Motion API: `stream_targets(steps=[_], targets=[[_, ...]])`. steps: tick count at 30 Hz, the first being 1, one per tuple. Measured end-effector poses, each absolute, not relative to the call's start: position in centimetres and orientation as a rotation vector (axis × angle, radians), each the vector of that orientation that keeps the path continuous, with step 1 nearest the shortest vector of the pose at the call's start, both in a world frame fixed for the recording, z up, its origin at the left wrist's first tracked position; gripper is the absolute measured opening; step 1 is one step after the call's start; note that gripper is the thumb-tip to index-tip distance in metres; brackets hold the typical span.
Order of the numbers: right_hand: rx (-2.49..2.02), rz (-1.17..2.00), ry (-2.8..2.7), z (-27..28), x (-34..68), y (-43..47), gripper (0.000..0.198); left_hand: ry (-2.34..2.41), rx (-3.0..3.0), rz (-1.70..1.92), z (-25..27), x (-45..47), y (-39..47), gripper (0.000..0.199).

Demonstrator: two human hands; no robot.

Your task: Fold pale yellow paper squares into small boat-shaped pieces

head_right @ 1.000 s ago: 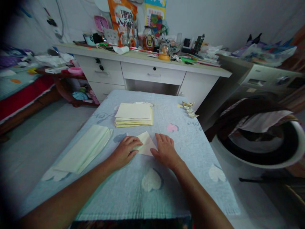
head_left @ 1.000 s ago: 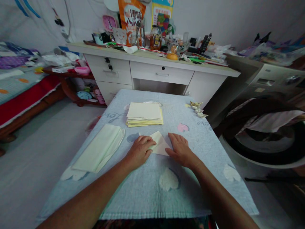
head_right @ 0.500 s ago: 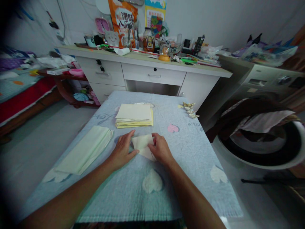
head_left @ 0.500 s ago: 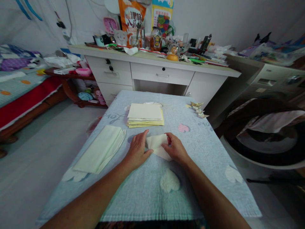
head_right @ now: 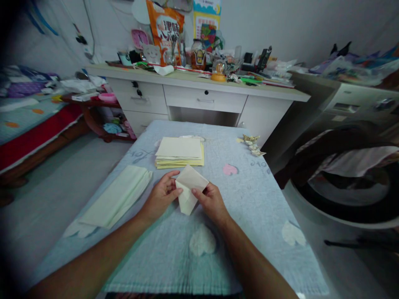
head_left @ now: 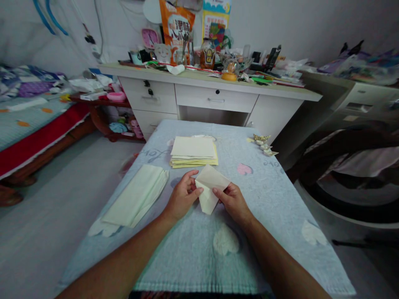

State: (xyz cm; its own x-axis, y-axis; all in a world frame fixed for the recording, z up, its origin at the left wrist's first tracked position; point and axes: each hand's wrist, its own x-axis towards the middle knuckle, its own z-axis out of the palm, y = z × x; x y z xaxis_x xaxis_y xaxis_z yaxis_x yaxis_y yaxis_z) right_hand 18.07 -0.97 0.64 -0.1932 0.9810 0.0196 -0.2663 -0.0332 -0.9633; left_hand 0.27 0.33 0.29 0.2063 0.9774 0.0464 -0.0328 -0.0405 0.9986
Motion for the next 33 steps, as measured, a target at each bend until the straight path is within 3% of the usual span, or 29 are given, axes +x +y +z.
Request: stream_targets(steps=[8,22,26,33], targets=[[-1.010,1.415,-1.182,1.6,19.5,-1.2,0.025,0.941,1.224,1.016,0.9,-0.2,0.3,0.045],[-0.953,1.747,-1.168,2.9,20.8,-0.5,0.045,0.921,1.295,0.922,1.3,-0.3,0.2,0.034],[-0.977,1.720,-1.161,2.7,20.3,-0.3,0.044,0.958,1.318,0.899,1.0,-0.3,0.2,0.038],[-1.057,1.541,-1.264,1.5,19.7,-0.4,0.036,1.076,1.365,0.927,1.2,-0.1,0.2,0.024]])
